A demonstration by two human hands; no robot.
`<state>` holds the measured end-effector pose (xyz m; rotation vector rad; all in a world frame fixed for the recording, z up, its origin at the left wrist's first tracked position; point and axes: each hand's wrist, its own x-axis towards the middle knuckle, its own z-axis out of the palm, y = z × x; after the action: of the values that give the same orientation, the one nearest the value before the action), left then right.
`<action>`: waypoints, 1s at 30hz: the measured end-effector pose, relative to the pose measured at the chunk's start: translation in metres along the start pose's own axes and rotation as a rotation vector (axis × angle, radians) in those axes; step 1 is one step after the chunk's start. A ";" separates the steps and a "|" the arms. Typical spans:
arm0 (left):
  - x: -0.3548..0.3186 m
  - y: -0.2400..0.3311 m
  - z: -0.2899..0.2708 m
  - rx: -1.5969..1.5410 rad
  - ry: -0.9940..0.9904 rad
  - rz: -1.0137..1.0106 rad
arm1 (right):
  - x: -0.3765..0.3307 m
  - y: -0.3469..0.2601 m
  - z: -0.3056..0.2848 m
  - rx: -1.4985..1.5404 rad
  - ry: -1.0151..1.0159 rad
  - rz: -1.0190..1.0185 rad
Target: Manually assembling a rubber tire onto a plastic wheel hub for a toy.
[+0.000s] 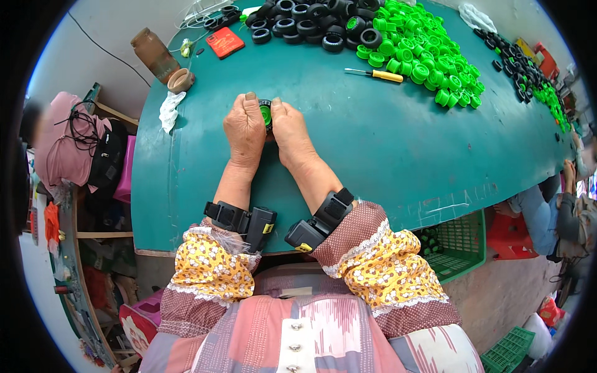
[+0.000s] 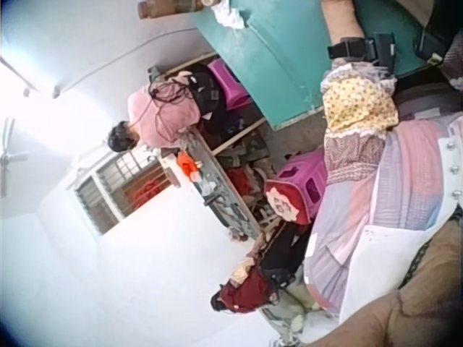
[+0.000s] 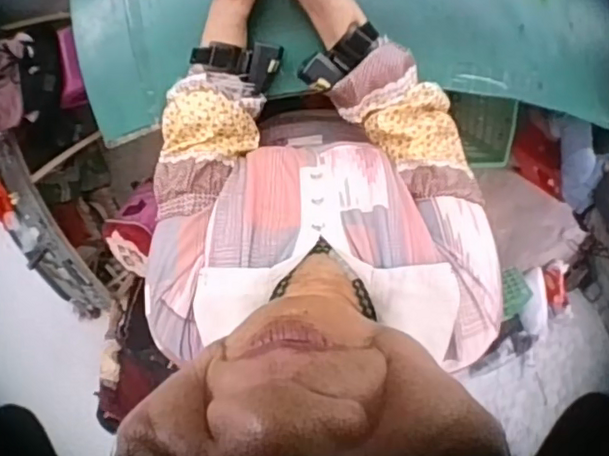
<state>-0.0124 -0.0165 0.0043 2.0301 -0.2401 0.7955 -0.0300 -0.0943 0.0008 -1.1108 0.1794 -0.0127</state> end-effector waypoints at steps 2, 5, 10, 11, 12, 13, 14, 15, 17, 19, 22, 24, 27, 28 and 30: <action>0.000 0.000 -0.001 0.006 -0.003 -0.001 | 0.000 -0.002 0.001 0.104 -0.009 0.078; -0.001 0.001 0.001 0.020 0.023 0.037 | 0.000 -0.005 -0.002 0.147 -0.038 0.112; -0.001 0.001 0.000 0.059 0.031 0.085 | 0.004 -0.005 -0.006 0.198 -0.060 0.170; -0.001 0.001 0.000 0.059 0.032 0.082 | 0.005 -0.005 -0.008 0.210 -0.077 0.185; -0.001 0.001 0.001 0.048 0.039 0.090 | 0.006 -0.005 -0.009 0.207 -0.077 0.188; -0.001 0.002 0.001 0.036 0.046 0.098 | 0.006 -0.005 -0.010 0.214 -0.086 0.194; -0.001 0.003 0.000 0.036 0.046 0.094 | 0.007 -0.006 -0.010 0.222 -0.095 0.199; -0.001 0.004 -0.001 0.017 0.034 0.077 | 0.007 -0.007 -0.011 0.220 -0.092 0.202; -0.002 0.004 -0.001 -0.003 0.020 0.056 | 0.007 -0.010 -0.012 0.223 -0.132 0.225; -0.001 0.001 -0.001 -0.011 0.031 0.015 | 0.008 -0.010 -0.011 0.156 -0.146 0.195; 0.001 -0.005 0.000 -0.157 -0.010 0.021 | 0.012 -0.011 -0.015 -0.182 -0.123 -0.033; 0.003 -0.008 0.000 -0.214 -0.081 -0.005 | 0.013 -0.015 -0.020 -0.454 -0.082 -0.228; 0.004 -0.008 -0.002 -0.317 -0.168 -0.059 | 0.011 -0.023 -0.021 -0.531 -0.142 -0.188; 0.004 -0.007 -0.003 -0.364 -0.182 -0.083 | 0.009 -0.021 -0.017 -0.430 -0.143 -0.146; 0.004 -0.010 -0.001 -0.327 -0.134 -0.099 | 0.006 -0.014 -0.012 -0.331 -0.136 -0.110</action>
<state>-0.0056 -0.0098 0.0002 1.7716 -0.3212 0.5213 -0.0248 -0.1119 0.0075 -1.4454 -0.0038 -0.0057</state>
